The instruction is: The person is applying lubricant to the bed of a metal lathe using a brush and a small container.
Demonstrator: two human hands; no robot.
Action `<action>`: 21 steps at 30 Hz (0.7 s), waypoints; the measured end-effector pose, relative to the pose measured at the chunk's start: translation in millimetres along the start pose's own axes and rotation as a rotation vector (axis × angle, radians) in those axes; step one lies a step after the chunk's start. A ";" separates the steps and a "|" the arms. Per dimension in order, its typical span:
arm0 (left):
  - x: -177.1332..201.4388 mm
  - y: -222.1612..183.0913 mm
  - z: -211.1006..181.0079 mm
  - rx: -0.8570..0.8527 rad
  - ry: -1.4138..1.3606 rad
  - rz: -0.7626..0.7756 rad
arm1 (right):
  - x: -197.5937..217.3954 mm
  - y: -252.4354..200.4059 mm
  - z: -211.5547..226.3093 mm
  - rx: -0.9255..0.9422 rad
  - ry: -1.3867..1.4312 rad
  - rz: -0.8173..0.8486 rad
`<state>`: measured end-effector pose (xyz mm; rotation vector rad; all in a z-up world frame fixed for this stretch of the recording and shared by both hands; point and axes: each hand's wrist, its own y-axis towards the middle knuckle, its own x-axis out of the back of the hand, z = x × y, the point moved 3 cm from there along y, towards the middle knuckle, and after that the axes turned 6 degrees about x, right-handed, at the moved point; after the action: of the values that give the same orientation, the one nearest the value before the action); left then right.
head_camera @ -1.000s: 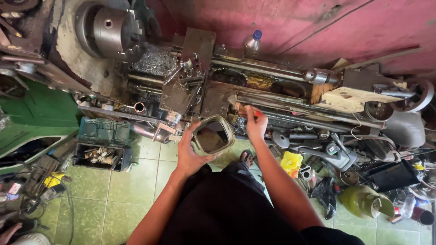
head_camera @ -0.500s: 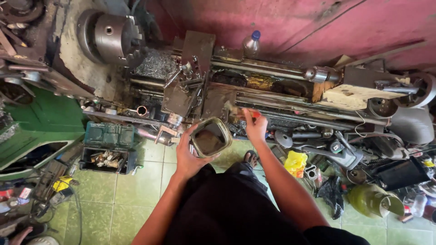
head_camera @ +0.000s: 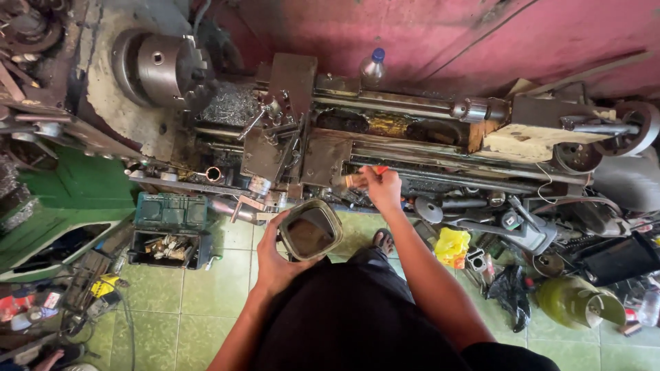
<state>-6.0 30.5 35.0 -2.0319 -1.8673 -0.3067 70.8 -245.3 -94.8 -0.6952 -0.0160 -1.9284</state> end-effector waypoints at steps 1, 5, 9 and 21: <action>-3.6 0.4 -2.1 -0.001 0.004 -0.003 | -2.2 -1.1 2.7 0.002 0.004 0.003; -22.0 -1.8 -8.4 0.035 -0.072 -0.029 | -22.7 15.4 -35.5 -0.198 1.067 -0.242; -35.3 -6.3 -9.1 0.063 -0.087 -0.021 | -26.8 -1.1 -55.5 -0.418 1.309 -0.290; -67.5 -18.4 -22.2 0.103 -0.083 -0.052 | -39.2 17.1 -97.9 -0.413 1.170 -0.148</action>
<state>-29.2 -39.0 30.6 -1.9576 -1.9454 -0.1388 51.6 -251.1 -199.8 0.2776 1.0925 -2.2365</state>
